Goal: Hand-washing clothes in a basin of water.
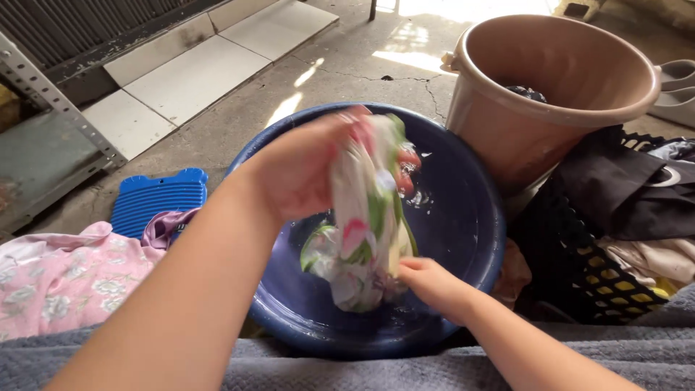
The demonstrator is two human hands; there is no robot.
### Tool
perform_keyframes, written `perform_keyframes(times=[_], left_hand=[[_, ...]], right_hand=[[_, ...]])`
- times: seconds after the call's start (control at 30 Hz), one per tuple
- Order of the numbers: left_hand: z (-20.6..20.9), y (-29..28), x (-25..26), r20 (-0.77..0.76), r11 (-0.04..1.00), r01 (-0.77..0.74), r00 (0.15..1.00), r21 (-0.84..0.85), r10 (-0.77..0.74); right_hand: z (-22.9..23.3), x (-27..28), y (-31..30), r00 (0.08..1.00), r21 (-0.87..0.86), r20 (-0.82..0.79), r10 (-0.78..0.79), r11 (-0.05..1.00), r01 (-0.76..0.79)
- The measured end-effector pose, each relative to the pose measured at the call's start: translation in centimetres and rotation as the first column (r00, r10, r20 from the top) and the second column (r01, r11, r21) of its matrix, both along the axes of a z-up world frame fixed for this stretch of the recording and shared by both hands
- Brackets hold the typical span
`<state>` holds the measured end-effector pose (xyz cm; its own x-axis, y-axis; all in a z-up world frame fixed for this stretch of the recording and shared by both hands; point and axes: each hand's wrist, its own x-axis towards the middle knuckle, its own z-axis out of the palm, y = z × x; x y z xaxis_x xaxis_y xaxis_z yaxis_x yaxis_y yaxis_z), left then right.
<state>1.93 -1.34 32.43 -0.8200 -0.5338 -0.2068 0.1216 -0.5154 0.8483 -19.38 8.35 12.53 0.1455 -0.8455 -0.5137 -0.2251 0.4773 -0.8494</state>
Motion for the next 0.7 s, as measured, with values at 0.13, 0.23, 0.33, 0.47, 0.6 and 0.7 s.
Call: perform_keyframes(times=[0.13,0.23,0.33,0.47,0.6,0.7], left_hand=[[-10.7,-2.1,-1.9,0.004,0.849,-0.422,0.896,0.318,0.443],[-19.7,-1.5,-4.0,0.248,0.782,-0.516,0.856,0.349,0.454],[-11.5,4.2,-5.6,0.445,0.686,-0.519,0.842,0.51,0.306],[-12.0,4.3,-6.8,0.368,0.667,-0.516,0.855,0.538,0.365],[-13.8,2.7,-8.7,0.266,0.6,-0.492,0.864,0.631,0.429],[-13.9,2.3,-8.7,0.33,0.538,-0.547,0.829,0.641,0.451]], right_hand=[[1.5,2.6,-2.3,0.889,-0.177,0.291,-0.354,0.893,0.414],[9.0,7.3,-3.9,0.78,-0.157,0.475,-0.408,0.832,0.531],[13.6,10.1,-3.3,0.898,-0.419,0.1,-0.429,0.801,0.429],[12.9,10.3,-4.4,0.904,-0.589,0.09,-0.417,0.71,0.386],[10.5,6.2,-7.0,0.853,-0.708,-0.033,-0.521,0.614,0.349],[9.4,5.7,-7.2,0.851,-0.718,-0.054,-0.522,0.613,0.33]])
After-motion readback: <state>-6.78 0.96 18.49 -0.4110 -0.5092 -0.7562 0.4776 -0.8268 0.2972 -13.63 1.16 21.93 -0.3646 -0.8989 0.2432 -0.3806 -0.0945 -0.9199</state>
